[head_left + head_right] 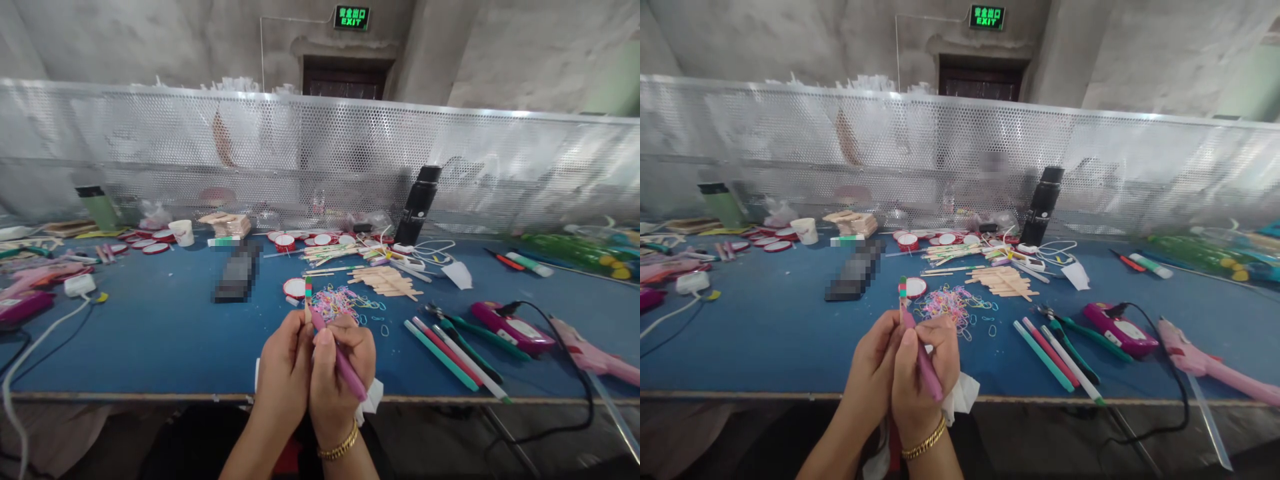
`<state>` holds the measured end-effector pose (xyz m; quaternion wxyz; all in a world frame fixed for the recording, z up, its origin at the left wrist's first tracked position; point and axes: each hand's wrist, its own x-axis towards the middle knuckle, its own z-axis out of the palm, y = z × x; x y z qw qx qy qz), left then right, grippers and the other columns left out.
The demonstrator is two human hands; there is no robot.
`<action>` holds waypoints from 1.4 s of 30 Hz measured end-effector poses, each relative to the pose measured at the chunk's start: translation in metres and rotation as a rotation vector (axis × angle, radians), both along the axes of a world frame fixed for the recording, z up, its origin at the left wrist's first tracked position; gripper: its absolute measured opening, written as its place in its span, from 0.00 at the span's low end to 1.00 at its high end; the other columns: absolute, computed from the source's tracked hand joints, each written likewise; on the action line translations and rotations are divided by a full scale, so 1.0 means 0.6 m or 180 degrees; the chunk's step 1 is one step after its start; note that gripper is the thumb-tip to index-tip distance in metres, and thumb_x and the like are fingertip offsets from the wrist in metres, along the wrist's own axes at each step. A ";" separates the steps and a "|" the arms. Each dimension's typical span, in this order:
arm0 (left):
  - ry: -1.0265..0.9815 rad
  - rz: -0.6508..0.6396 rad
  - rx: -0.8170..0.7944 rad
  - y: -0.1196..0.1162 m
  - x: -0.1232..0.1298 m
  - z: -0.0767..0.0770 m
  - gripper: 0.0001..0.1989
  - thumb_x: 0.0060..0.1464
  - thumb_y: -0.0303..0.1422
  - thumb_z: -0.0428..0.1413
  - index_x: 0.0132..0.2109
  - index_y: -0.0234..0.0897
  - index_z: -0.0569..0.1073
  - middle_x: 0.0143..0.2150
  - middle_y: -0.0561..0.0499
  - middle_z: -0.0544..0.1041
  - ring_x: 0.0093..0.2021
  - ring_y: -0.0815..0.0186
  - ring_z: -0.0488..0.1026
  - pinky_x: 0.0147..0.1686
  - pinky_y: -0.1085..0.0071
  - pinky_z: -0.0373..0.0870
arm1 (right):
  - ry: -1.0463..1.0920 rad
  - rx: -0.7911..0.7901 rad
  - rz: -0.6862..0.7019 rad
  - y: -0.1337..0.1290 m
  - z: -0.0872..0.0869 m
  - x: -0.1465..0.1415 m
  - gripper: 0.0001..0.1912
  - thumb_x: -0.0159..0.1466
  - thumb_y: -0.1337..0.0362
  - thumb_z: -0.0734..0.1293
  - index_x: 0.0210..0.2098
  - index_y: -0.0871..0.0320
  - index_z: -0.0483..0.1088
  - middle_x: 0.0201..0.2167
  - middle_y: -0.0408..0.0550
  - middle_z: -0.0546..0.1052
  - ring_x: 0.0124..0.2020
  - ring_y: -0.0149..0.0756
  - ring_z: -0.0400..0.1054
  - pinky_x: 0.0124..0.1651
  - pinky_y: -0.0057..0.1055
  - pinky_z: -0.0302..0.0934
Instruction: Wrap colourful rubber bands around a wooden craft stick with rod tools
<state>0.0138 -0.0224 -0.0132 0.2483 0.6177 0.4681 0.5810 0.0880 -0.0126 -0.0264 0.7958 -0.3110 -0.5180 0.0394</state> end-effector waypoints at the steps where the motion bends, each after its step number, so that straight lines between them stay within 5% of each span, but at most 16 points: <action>1: -0.0002 -0.0005 -0.0004 0.000 0.000 0.000 0.14 0.70 0.40 0.51 0.35 0.40 0.71 0.29 0.56 0.73 0.29 0.67 0.68 0.30 0.74 0.64 | 0.0005 -0.0010 0.0003 0.000 0.000 0.000 0.08 0.71 0.70 0.64 0.35 0.54 0.66 0.31 0.38 0.70 0.32 0.28 0.69 0.37 0.27 0.67; 11: -0.0012 -0.0049 -0.0132 0.003 -0.003 -0.001 0.15 0.71 0.41 0.50 0.38 0.39 0.73 0.32 0.54 0.75 0.32 0.66 0.70 0.32 0.73 0.65 | 0.0085 -0.0069 -0.0301 0.000 0.005 -0.003 0.07 0.71 0.71 0.65 0.36 0.54 0.67 0.32 0.39 0.70 0.33 0.29 0.70 0.38 0.28 0.68; 23: -0.0093 -0.0029 -0.0127 0.002 -0.001 -0.002 0.15 0.69 0.42 0.52 0.35 0.39 0.71 0.29 0.55 0.73 0.29 0.67 0.68 0.31 0.73 0.65 | 0.0105 -0.0058 0.0202 0.006 -0.007 -0.004 0.06 0.71 0.70 0.65 0.37 0.54 0.66 0.31 0.40 0.71 0.32 0.30 0.70 0.37 0.31 0.69; 42: 0.0009 -0.0036 -0.0128 0.003 -0.003 -0.004 0.15 0.71 0.41 0.50 0.38 0.39 0.73 0.32 0.53 0.75 0.31 0.66 0.70 0.32 0.72 0.65 | 0.0109 -0.0096 -0.0338 0.003 0.000 -0.005 0.07 0.71 0.70 0.65 0.36 0.54 0.66 0.31 0.40 0.71 0.32 0.30 0.70 0.37 0.30 0.69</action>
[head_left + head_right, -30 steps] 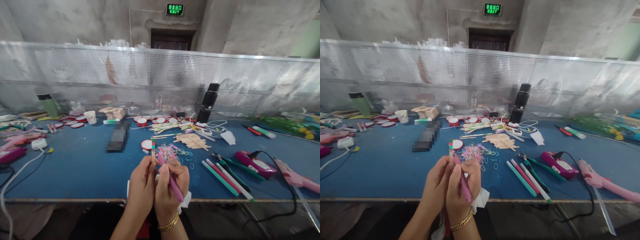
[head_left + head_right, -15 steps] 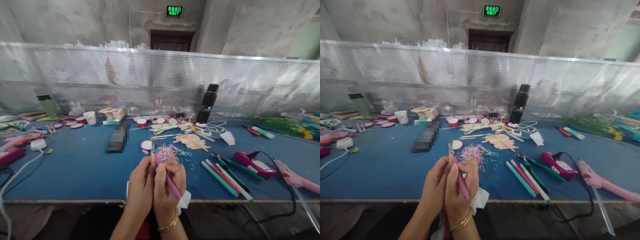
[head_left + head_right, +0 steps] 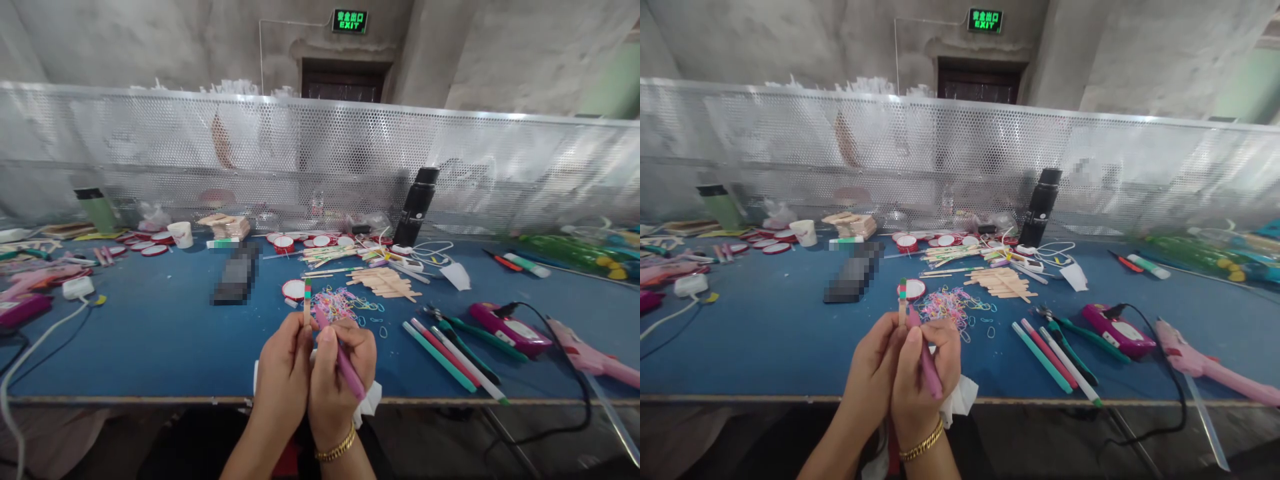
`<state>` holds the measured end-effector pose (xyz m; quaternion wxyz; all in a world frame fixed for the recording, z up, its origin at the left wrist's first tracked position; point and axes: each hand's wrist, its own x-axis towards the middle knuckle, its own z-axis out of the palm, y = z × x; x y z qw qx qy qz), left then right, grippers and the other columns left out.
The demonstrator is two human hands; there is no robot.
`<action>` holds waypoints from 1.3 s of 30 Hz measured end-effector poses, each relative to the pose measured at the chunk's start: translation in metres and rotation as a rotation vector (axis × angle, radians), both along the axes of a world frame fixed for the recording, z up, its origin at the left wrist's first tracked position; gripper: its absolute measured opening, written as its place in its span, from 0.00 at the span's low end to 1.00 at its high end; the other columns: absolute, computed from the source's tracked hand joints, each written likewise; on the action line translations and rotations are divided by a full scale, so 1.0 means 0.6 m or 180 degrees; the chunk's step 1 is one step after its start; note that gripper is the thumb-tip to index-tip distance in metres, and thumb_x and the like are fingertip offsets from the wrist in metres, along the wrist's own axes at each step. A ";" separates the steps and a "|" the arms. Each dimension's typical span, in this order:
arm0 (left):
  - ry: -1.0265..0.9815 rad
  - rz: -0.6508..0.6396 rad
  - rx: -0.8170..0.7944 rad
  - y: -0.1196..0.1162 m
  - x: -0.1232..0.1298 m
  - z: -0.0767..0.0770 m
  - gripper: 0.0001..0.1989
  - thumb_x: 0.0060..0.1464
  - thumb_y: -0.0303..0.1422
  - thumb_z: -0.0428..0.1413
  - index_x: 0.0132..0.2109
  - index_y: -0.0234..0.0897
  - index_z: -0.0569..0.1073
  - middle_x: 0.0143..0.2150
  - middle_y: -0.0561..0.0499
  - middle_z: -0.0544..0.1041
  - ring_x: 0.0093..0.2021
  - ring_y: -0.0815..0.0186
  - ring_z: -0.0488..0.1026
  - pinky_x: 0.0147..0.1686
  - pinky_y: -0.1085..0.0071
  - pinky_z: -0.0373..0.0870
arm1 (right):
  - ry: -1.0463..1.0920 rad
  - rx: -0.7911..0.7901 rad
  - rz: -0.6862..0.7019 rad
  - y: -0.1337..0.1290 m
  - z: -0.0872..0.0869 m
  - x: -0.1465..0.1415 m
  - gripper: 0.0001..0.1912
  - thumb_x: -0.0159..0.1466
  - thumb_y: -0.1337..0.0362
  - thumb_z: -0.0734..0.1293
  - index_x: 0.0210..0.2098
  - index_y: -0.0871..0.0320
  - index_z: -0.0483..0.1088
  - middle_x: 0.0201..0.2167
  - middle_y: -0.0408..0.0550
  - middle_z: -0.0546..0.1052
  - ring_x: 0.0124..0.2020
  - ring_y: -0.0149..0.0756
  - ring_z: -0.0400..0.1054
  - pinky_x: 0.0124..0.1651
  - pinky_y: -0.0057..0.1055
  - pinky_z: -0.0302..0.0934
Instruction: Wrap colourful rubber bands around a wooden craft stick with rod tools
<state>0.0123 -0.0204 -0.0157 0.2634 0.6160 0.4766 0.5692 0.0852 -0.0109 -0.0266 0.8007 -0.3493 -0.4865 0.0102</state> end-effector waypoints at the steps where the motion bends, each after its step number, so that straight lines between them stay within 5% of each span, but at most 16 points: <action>1: -0.0013 -0.0021 0.0010 0.000 0.000 0.000 0.15 0.71 0.41 0.50 0.38 0.39 0.73 0.32 0.53 0.75 0.31 0.66 0.70 0.32 0.72 0.65 | 0.0007 0.0023 0.0018 0.000 -0.001 0.000 0.07 0.71 0.70 0.65 0.36 0.54 0.66 0.31 0.40 0.71 0.33 0.31 0.70 0.37 0.31 0.69; 14: -0.0142 -0.0101 0.0011 -0.004 0.004 0.005 0.14 0.70 0.41 0.51 0.38 0.39 0.73 0.31 0.54 0.75 0.31 0.66 0.69 0.32 0.73 0.65 | 0.0070 0.0017 0.0644 0.002 -0.008 0.000 0.05 0.72 0.68 0.64 0.39 0.54 0.67 0.32 0.42 0.72 0.34 0.33 0.70 0.38 0.34 0.68; 39: -0.0012 -0.0002 0.0003 -0.005 0.001 0.002 0.14 0.69 0.41 0.52 0.37 0.39 0.73 0.31 0.54 0.77 0.31 0.66 0.70 0.33 0.73 0.65 | 0.0070 0.0016 0.0655 0.001 -0.002 0.001 0.06 0.72 0.70 0.65 0.39 0.54 0.68 0.33 0.42 0.72 0.34 0.33 0.70 0.38 0.34 0.68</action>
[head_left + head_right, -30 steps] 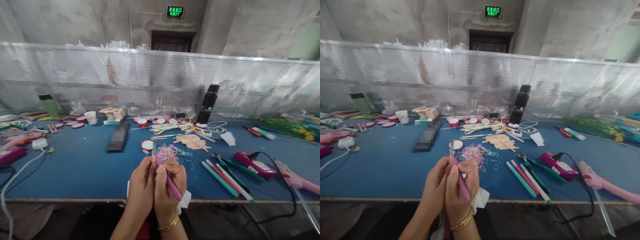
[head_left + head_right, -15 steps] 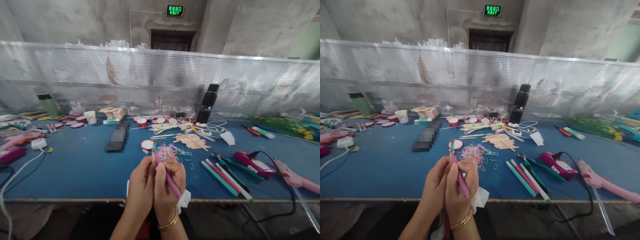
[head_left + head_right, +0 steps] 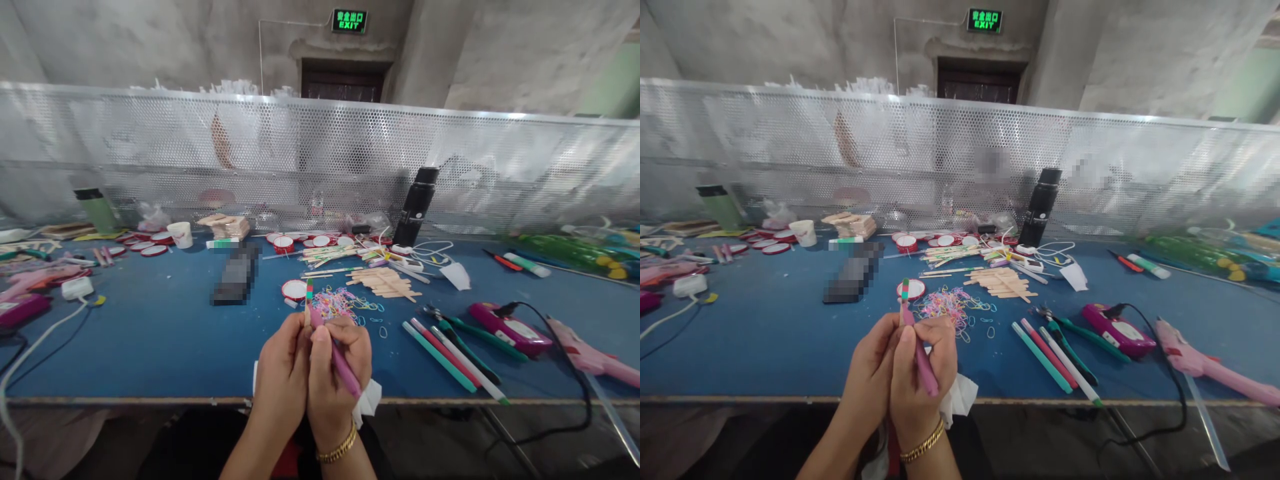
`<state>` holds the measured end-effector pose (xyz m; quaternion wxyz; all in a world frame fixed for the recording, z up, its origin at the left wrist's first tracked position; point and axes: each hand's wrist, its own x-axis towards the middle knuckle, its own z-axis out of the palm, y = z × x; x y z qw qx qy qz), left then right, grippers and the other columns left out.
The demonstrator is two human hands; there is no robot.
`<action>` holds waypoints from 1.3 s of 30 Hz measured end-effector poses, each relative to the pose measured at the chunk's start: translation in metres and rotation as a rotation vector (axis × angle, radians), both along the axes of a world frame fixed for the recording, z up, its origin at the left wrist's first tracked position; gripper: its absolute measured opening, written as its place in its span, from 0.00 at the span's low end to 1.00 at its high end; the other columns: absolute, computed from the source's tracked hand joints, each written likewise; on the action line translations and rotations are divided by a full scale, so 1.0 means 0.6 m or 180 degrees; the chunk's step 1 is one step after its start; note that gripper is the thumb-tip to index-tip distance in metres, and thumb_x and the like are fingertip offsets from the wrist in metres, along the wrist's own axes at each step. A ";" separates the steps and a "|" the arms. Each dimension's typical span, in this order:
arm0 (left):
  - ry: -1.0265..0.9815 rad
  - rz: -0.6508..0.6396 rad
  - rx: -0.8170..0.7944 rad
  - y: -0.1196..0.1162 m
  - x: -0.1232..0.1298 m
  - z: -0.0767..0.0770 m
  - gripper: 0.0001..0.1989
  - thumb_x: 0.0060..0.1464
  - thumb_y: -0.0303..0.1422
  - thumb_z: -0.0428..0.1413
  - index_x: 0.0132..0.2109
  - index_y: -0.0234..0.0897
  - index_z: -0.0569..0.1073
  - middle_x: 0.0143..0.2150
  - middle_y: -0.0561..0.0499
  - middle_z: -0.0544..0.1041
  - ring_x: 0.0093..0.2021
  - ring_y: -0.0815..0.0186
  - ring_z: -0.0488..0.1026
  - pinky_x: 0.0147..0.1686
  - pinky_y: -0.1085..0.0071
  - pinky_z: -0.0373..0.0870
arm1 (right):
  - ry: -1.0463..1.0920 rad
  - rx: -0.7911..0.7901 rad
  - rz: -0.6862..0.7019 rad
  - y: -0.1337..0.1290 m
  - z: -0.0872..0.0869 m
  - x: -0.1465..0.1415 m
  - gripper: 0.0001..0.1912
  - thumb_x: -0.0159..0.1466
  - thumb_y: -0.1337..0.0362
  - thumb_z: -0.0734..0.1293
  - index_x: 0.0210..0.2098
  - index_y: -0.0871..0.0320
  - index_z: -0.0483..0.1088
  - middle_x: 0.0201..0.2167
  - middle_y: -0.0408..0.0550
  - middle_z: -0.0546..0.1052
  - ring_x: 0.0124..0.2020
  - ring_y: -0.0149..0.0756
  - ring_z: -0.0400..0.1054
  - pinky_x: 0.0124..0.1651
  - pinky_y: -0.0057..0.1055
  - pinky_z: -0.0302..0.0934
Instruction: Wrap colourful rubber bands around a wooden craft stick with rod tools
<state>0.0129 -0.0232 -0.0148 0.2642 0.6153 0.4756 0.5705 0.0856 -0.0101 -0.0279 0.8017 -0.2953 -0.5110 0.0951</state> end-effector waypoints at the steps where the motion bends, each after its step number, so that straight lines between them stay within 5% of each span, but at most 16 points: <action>1: -0.0011 -0.0008 -0.0003 0.000 0.000 0.000 0.14 0.69 0.41 0.52 0.37 0.39 0.73 0.32 0.54 0.77 0.31 0.66 0.70 0.33 0.73 0.65 | -0.0011 0.0004 -0.0005 0.000 0.000 0.000 0.06 0.72 0.70 0.65 0.38 0.54 0.68 0.33 0.42 0.72 0.34 0.32 0.70 0.38 0.34 0.68; 13: 0.0020 0.0034 0.0066 0.003 0.000 0.002 0.14 0.70 0.40 0.51 0.39 0.39 0.75 0.33 0.53 0.77 0.32 0.65 0.71 0.33 0.72 0.67 | 0.0045 -0.0071 -0.0363 0.000 -0.004 -0.002 0.06 0.72 0.68 0.65 0.37 0.54 0.66 0.31 0.42 0.71 0.32 0.33 0.70 0.38 0.36 0.70; 19: -0.0078 -0.0075 0.0056 0.003 0.000 0.000 0.13 0.71 0.39 0.51 0.39 0.39 0.74 0.34 0.53 0.77 0.33 0.65 0.71 0.34 0.72 0.67 | -0.0034 -0.0048 -0.0058 0.001 -0.005 -0.002 0.05 0.72 0.67 0.64 0.38 0.54 0.66 0.33 0.43 0.72 0.34 0.34 0.70 0.38 0.36 0.69; 39: -0.0018 0.0000 0.0059 0.005 0.001 -0.001 0.14 0.71 0.39 0.50 0.38 0.39 0.73 0.33 0.54 0.75 0.32 0.66 0.70 0.33 0.72 0.65 | 0.0105 -0.0060 -0.0144 0.000 -0.006 -0.003 0.05 0.72 0.68 0.65 0.38 0.54 0.66 0.32 0.42 0.72 0.34 0.33 0.70 0.38 0.35 0.69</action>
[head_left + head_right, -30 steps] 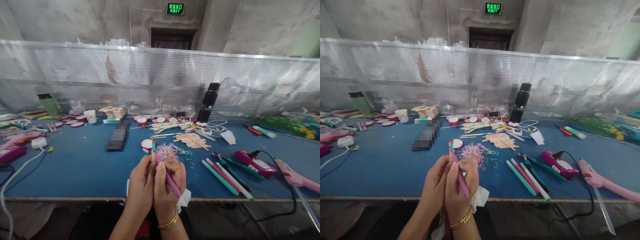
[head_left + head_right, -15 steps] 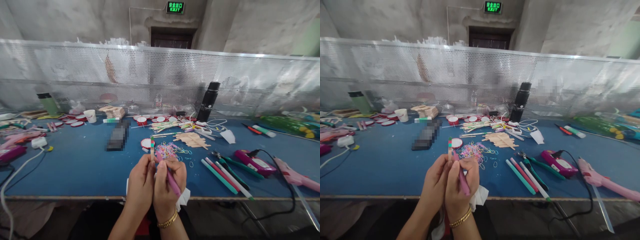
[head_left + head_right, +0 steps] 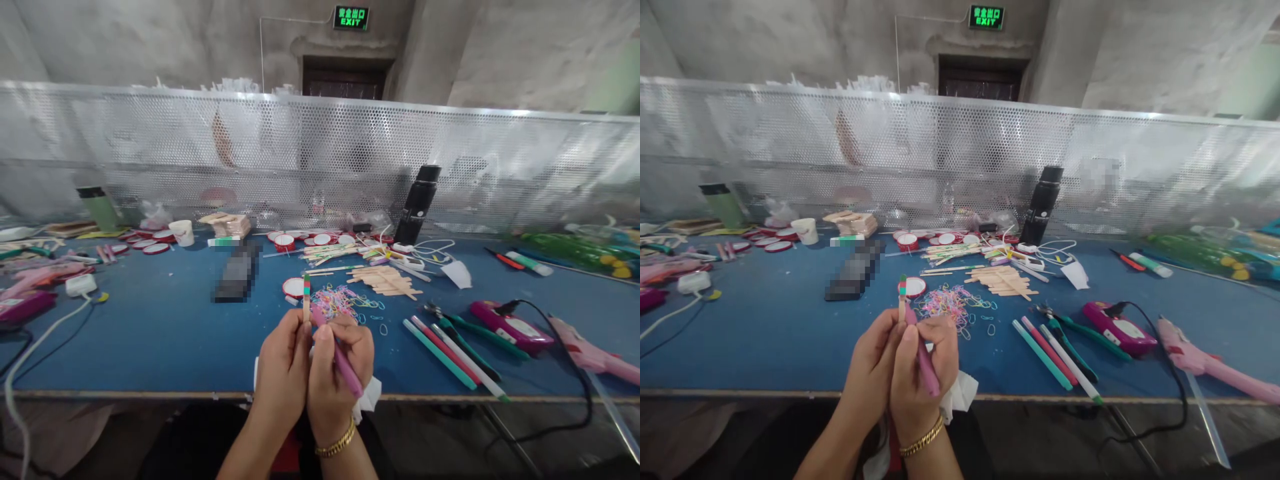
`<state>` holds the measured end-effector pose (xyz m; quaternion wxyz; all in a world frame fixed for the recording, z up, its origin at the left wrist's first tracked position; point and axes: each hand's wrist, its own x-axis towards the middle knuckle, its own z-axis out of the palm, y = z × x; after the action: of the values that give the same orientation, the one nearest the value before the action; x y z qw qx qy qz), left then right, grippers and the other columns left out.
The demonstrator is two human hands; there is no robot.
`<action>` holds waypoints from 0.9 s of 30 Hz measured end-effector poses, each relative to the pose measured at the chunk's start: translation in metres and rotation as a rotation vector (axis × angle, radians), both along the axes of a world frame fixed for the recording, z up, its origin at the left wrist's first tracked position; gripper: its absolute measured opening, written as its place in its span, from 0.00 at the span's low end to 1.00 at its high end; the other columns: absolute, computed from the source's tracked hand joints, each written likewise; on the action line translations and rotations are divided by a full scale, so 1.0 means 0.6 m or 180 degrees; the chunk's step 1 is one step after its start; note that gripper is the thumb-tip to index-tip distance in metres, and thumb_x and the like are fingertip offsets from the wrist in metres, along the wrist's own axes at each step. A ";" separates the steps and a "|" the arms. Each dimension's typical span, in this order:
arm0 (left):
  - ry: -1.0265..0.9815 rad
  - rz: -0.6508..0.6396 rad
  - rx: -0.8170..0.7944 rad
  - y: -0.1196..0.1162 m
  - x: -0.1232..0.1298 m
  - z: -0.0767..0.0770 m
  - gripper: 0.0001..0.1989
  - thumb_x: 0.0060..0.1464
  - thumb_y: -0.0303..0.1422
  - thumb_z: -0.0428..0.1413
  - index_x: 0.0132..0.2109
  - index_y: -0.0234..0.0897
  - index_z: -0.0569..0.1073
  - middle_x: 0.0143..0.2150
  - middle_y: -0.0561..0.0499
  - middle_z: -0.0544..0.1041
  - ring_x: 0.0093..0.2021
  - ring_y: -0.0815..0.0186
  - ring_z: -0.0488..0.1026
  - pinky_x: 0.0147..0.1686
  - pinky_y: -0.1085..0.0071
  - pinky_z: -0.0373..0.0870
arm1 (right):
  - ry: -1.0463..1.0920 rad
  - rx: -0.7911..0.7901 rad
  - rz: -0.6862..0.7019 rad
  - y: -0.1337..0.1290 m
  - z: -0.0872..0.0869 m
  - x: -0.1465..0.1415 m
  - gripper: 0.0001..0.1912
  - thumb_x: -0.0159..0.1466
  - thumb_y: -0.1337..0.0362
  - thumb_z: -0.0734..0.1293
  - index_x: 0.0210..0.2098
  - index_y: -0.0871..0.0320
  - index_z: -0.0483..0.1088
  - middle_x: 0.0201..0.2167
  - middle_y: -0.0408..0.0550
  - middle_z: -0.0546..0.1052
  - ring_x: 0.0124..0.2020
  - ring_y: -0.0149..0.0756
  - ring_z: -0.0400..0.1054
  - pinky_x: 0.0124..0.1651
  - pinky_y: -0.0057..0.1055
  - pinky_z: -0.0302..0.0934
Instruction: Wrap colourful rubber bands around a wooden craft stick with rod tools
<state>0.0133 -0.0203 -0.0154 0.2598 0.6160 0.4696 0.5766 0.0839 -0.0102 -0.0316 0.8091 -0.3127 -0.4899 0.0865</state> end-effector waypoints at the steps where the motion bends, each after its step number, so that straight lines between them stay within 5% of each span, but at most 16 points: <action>1: -0.0031 -0.0017 -0.0006 0.000 0.000 0.000 0.13 0.70 0.39 0.51 0.38 0.39 0.73 0.33 0.53 0.76 0.32 0.65 0.70 0.34 0.72 0.65 | -0.0025 0.0010 0.0069 0.000 0.000 0.000 0.05 0.72 0.68 0.64 0.38 0.54 0.66 0.32 0.42 0.72 0.33 0.33 0.70 0.38 0.35 0.70; 27: 0.0080 0.0055 -0.0008 -0.001 0.000 0.000 0.15 0.71 0.41 0.50 0.36 0.40 0.72 0.31 0.55 0.74 0.30 0.67 0.70 0.31 0.73 0.64 | -0.0001 -0.0006 -0.0063 0.001 0.004 0.001 0.05 0.72 0.69 0.65 0.38 0.54 0.68 0.33 0.43 0.73 0.34 0.33 0.71 0.39 0.35 0.70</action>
<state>0.0131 -0.0209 -0.0154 0.2497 0.6189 0.4788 0.5705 0.0844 -0.0098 -0.0294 0.8096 -0.3183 -0.4868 0.0789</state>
